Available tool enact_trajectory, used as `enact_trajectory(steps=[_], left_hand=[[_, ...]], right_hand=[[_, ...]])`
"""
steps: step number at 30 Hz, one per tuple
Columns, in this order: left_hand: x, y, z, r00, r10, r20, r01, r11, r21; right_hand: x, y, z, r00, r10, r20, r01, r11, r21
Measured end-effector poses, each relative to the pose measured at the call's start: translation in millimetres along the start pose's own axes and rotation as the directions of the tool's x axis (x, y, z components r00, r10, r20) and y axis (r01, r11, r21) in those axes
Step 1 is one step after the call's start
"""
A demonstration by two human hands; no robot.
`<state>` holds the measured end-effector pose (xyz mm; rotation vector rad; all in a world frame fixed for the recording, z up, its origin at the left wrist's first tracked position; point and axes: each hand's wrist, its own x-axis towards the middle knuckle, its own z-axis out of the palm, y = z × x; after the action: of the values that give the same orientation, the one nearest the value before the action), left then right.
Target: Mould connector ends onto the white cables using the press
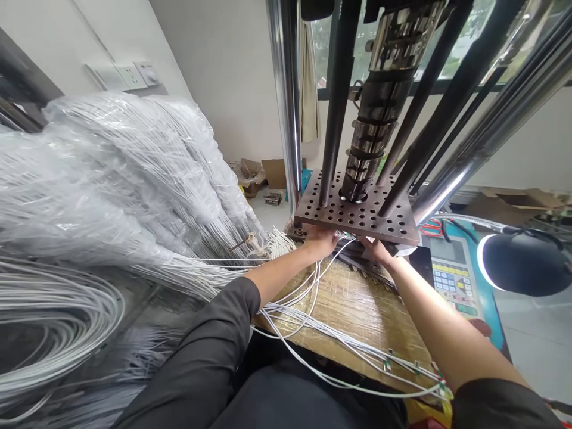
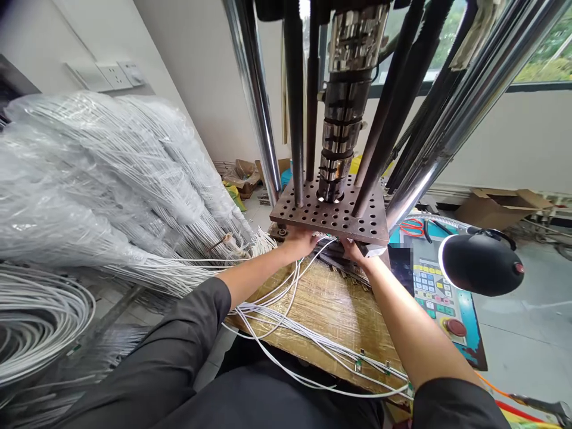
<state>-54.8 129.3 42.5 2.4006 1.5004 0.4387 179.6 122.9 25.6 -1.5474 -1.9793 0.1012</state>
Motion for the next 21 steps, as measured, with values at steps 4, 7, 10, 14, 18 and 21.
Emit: enact_trajectory(steps=[4,7,10,14,18,21], left_hand=[[-4.0,15.0,7.3,0.992,0.082,0.093,-0.096,0.983,0.156],[-4.6,18.0,5.9,0.988,0.099,0.118,-0.121,0.974,0.191],[-8.3,18.3,5.5,0.988,0.128,0.087,-0.140,0.979,0.147],[-11.0,16.6,2.6,0.994,0.095,0.056,-0.098,0.994,0.055],[-25.5,-1.1,-14.6,0.995,0.093,-0.030,-0.097,0.987,-0.131],[-53.4,-18.8,-26.9,0.998,-0.029,-0.057,0.016,0.975,-0.222]], right_hand=[[-17.1,-18.9,3.6,0.987,-0.057,0.147,0.059,0.998,-0.008],[-22.1,-30.6,3.0,0.976,-0.078,0.201,0.102,0.988,-0.112],[-20.4,-37.3,4.5,0.977,-0.139,0.164,0.172,0.963,-0.209],[-16.7,-39.4,5.7,0.972,-0.162,0.172,0.204,0.944,-0.261],[-25.9,-33.4,-1.3,0.971,-0.165,0.170,0.198,0.960,-0.197],[-42.4,-30.8,-6.2,0.971,-0.225,0.085,0.234,0.964,-0.122]])
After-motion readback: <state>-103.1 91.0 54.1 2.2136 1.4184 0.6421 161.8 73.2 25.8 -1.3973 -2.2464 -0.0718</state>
